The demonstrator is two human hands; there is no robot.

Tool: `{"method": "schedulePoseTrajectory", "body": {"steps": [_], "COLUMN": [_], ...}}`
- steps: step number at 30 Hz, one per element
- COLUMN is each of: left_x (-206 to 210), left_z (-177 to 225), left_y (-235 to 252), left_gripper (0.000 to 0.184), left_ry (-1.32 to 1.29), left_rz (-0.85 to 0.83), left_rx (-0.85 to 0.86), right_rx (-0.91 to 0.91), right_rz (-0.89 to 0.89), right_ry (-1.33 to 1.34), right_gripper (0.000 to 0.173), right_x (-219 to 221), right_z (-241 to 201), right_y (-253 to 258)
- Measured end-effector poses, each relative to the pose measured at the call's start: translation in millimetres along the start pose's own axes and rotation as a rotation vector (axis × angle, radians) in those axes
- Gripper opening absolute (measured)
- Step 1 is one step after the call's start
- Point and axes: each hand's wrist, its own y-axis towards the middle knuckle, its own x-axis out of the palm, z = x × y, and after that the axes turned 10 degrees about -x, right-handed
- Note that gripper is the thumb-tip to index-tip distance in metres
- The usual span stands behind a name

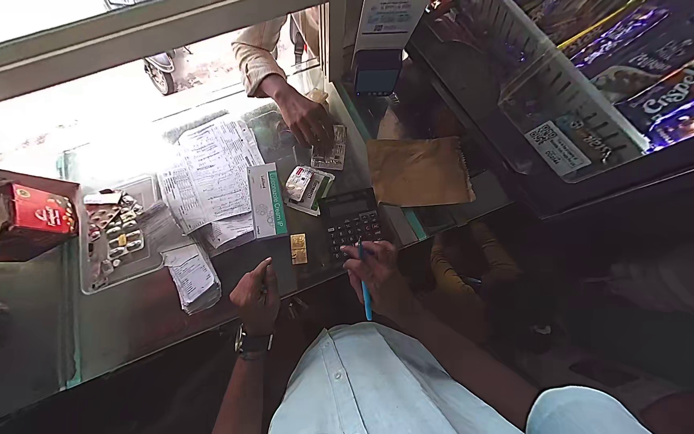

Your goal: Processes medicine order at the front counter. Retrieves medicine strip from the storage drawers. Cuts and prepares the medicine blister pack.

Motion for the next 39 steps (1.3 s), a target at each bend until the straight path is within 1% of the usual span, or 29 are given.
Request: {"method": "schedulePoseTrajectory", "body": {"steps": [3, 5, 9, 11, 14, 15, 18, 20, 23, 28, 33, 39], "left_x": [1, 0, -2, -3, -1, -2, -2, -4, -5, -4, -5, -5], "left_z": [0, -1, -2, -4, -4, -4, -4, -4, -5, -3, -4, -5], "left_y": [-1, 0, -1, -1, -2, -4, -1, -1, -1, -1, -2, -3], "left_gripper": [0.039, 0.043, 0.046, 0.045, 0.044, 0.044, 0.045, 0.046, 0.046, 0.044, 0.046, 0.045], "left_ry": [0.020, 0.009, -0.004, -0.018, -0.026, -0.027, -0.047, -0.078, -0.080, -0.085, -0.083, -0.107], "left_rz": [-0.035, -0.049, -0.052, -0.033, -0.011, -0.014, -0.020, -0.033, -0.044, -0.073, -0.060, -0.059], "left_rx": [0.005, 0.010, 0.012, 0.006, -0.001, -0.001, -0.015, -0.044, -0.049, -0.050, -0.062, -0.069], "right_rx": [0.004, 0.031, 0.101, 0.113, 0.145, 0.144, 0.150, 0.214, 0.236, 0.226, 0.205, 0.186], "right_rz": [-0.080, -0.081, -0.148, -0.059, -0.050, -0.013, 0.211, 0.251, 0.220, 0.193, 0.077, 0.076], "right_ry": [-0.043, -0.067, -0.062, -0.020, -0.020, 0.004, 0.025, -0.011, -0.030, -0.047, -0.118, -0.114], "right_gripper": [0.016, 0.016, 0.025, 0.026, 0.027, 0.026, 0.024, 0.023, 0.024, 0.022, 0.019, 0.020], "right_x": [14, 13, 14, 12, 9, 6, -5, -9, -6, -6, 1, -1], "right_z": [-13, -15, -13, -11, -11, -12, -8, -3, -2, -8, -9, -5], "right_y": [4, 16, 27, 23, 13, 8, -4, -16, -27, -23, -19, -21]}}
